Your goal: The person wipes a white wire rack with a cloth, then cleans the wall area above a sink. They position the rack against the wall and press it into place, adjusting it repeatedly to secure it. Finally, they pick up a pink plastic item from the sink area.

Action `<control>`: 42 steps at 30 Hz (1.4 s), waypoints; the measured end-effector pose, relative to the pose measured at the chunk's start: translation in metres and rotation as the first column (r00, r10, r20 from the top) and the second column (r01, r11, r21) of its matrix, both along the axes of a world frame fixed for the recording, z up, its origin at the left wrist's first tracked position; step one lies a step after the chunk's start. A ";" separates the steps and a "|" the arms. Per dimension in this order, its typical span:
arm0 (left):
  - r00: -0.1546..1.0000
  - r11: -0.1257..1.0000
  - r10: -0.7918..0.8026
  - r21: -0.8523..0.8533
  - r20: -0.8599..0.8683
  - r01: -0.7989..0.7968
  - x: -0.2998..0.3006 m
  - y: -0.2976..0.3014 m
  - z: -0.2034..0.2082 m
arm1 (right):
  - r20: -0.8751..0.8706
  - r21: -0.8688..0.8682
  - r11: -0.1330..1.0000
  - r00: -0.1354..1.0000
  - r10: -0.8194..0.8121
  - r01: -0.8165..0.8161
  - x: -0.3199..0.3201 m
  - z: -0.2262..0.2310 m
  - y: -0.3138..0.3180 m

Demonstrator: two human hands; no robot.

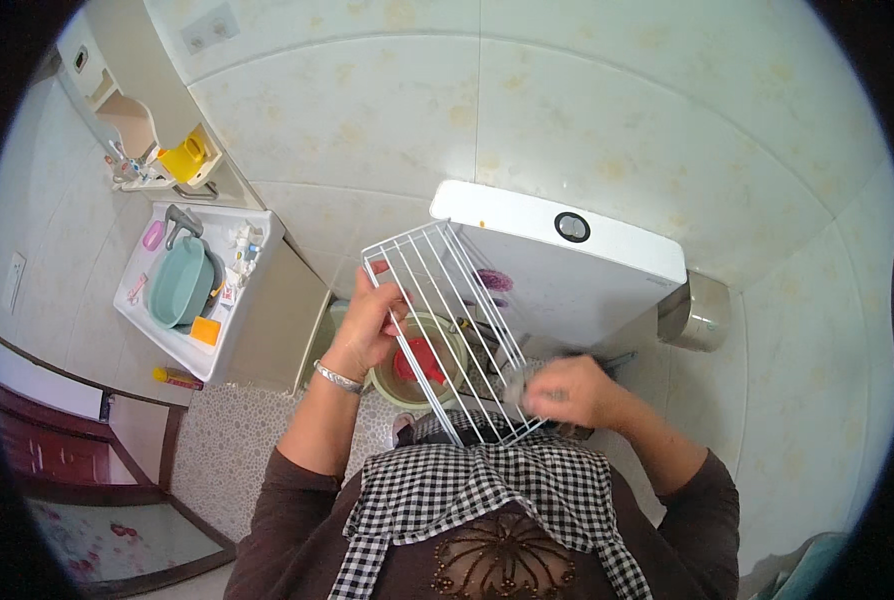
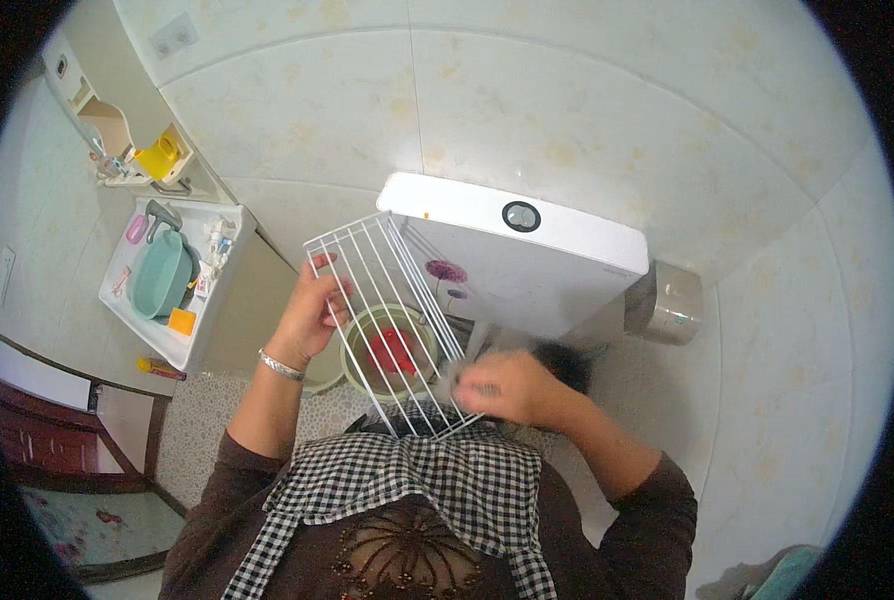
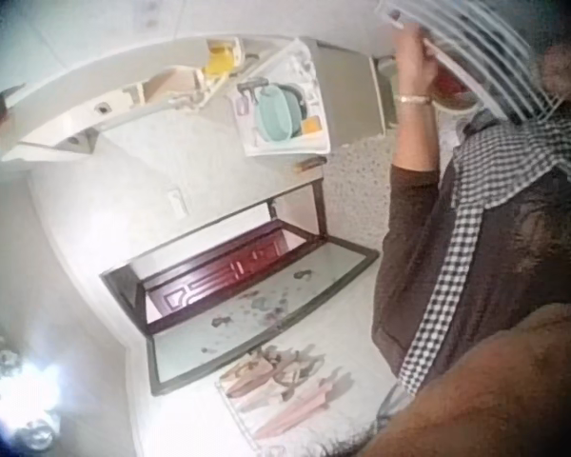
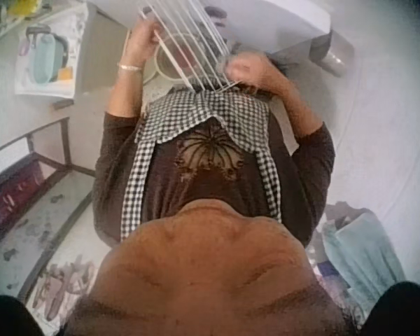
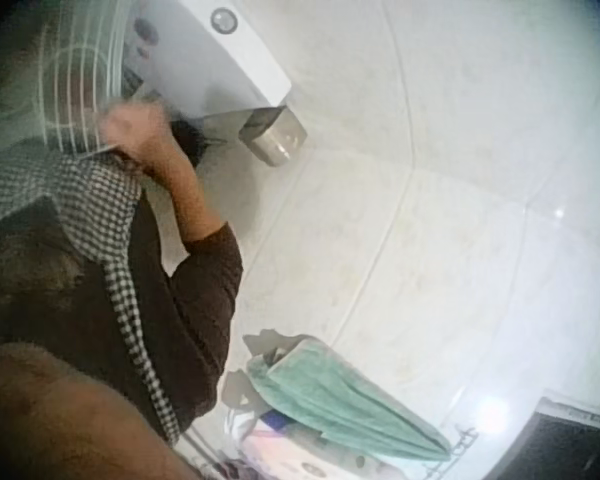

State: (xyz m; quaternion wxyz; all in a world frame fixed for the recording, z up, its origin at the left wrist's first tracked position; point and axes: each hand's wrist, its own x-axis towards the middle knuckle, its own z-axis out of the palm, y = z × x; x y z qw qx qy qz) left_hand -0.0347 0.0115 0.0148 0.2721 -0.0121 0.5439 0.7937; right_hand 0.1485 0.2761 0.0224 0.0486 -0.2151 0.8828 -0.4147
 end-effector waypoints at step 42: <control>0.974 0.961 -0.211 0.167 -0.084 0.222 -0.009 0.036 -0.010 | -0.093 -0.137 0.931 0.932 -0.352 0.338 -0.076 0.041 -0.023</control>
